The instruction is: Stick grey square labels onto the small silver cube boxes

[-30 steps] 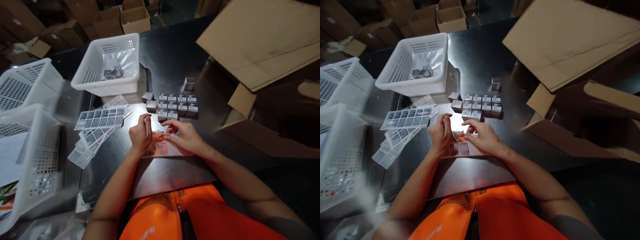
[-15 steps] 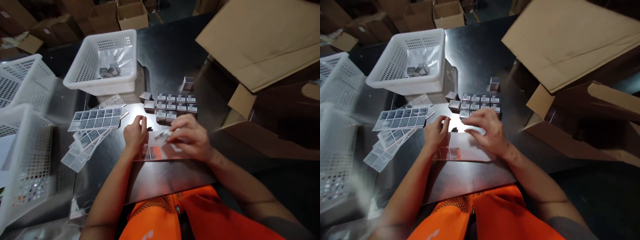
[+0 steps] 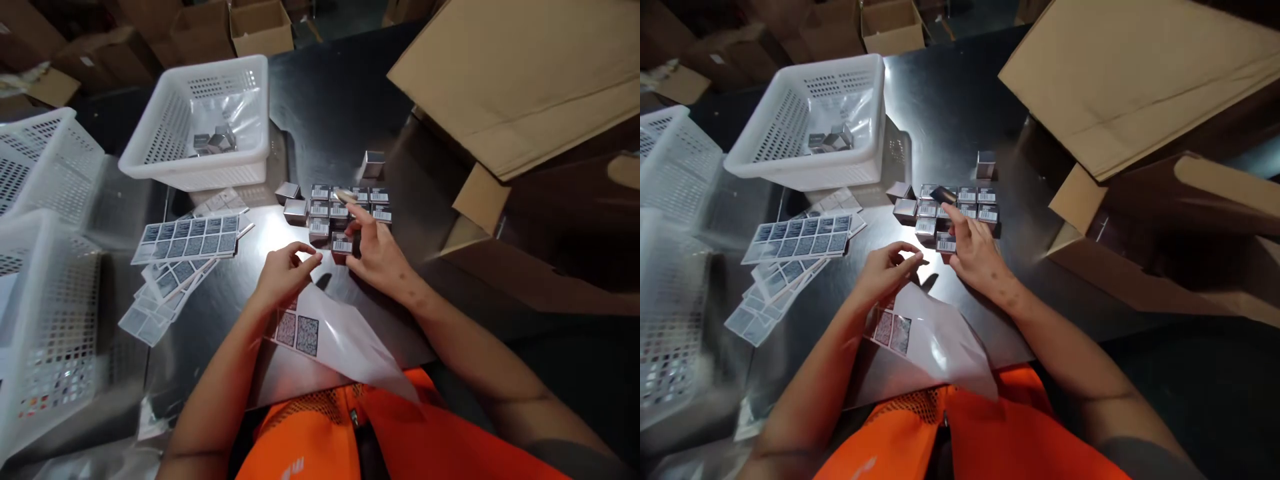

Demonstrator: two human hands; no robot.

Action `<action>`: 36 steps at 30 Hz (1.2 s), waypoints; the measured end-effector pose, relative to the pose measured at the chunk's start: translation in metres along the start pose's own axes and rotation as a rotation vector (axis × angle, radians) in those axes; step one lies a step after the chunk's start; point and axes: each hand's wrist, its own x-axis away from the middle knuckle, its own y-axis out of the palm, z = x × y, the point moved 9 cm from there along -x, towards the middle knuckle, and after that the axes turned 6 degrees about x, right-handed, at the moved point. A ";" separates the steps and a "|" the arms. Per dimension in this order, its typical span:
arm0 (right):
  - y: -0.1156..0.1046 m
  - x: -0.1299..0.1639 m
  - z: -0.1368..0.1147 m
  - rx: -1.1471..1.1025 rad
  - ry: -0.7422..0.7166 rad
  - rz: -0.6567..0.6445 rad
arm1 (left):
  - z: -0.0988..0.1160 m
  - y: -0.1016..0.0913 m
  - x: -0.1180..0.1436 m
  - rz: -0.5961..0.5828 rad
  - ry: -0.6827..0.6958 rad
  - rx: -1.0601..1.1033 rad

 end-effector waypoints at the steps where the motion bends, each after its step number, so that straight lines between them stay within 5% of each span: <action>1: -0.001 0.001 -0.002 -0.064 -0.030 0.016 | -0.001 0.003 0.001 -0.017 -0.022 0.045; 5: -0.019 0.006 -0.029 -0.246 -0.304 0.132 | 0.005 0.013 0.004 -0.058 0.002 0.299; 8: -0.036 0.010 -0.047 -0.353 -0.416 0.099 | 0.013 0.015 0.004 -0.059 0.108 0.389; 10: -0.051 0.009 -0.045 -0.462 -0.350 0.101 | 0.020 0.008 0.005 0.011 0.218 0.330; 14: -0.084 0.008 -0.010 -0.772 -0.074 0.348 | 0.036 -0.003 0.013 0.143 0.434 0.149; 16: -0.077 0.007 0.007 -0.915 0.107 0.328 | 0.044 -0.004 0.020 0.186 0.531 0.077; 22: -0.022 0.011 0.015 -1.113 0.516 -0.090 | 0.056 0.000 0.036 0.246 0.742 -0.050; 36: -0.009 0.017 0.013 -1.101 0.627 -0.135 | 0.055 0.002 0.040 0.291 0.718 -0.149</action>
